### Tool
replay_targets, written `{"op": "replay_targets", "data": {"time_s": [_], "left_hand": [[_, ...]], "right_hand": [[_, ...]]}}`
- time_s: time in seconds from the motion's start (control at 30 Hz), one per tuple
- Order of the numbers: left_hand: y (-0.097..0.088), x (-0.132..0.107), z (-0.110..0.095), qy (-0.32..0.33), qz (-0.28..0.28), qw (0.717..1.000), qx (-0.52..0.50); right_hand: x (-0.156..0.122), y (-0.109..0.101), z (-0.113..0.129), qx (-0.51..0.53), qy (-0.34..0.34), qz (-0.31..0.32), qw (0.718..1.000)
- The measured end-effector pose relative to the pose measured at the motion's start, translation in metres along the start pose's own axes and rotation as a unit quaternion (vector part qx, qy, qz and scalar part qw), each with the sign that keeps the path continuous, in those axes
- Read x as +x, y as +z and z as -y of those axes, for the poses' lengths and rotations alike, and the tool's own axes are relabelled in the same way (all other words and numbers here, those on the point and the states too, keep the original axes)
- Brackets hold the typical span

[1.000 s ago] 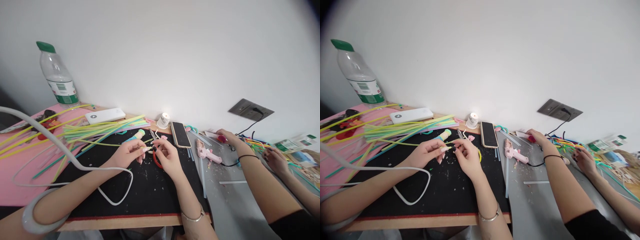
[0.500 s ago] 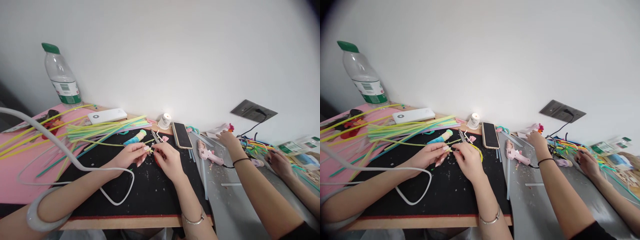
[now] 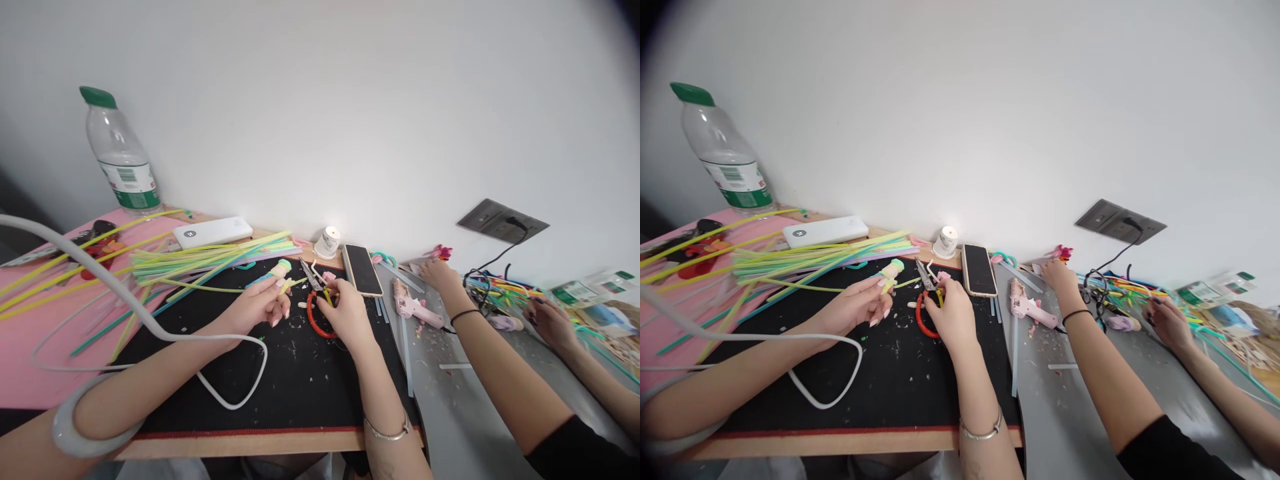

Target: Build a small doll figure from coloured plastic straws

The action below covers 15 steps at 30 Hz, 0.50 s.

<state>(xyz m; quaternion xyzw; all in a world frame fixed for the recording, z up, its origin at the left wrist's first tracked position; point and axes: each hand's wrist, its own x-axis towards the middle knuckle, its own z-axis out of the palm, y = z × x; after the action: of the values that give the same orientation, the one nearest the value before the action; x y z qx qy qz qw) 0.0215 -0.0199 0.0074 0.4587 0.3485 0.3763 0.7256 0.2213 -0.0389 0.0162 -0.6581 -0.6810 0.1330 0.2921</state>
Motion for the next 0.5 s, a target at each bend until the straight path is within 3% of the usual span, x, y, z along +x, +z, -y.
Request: {"op": "replay_targets", "data": {"time_s": [0.27,0.4,0.5], "left_hand": [[-0.0048,0.0026,0.0012,0.021,-0.053,0.998,-0.042],[-0.0045,0.0021,-0.0026,0.026,-0.101,0.993,-0.045],[-0.0025,0.0001,-0.0073,0.030,-0.116,0.992,-0.040]], "right_hand": [[-0.0015,0.0019,0.0036,-0.130,0.115,0.083,0.981],[-0.0001,0.0022,0.0014,-0.134,0.125,0.063,0.981],[0.0017,0.0041,-0.0032,-0.068,0.095,0.010,0.993]]}}
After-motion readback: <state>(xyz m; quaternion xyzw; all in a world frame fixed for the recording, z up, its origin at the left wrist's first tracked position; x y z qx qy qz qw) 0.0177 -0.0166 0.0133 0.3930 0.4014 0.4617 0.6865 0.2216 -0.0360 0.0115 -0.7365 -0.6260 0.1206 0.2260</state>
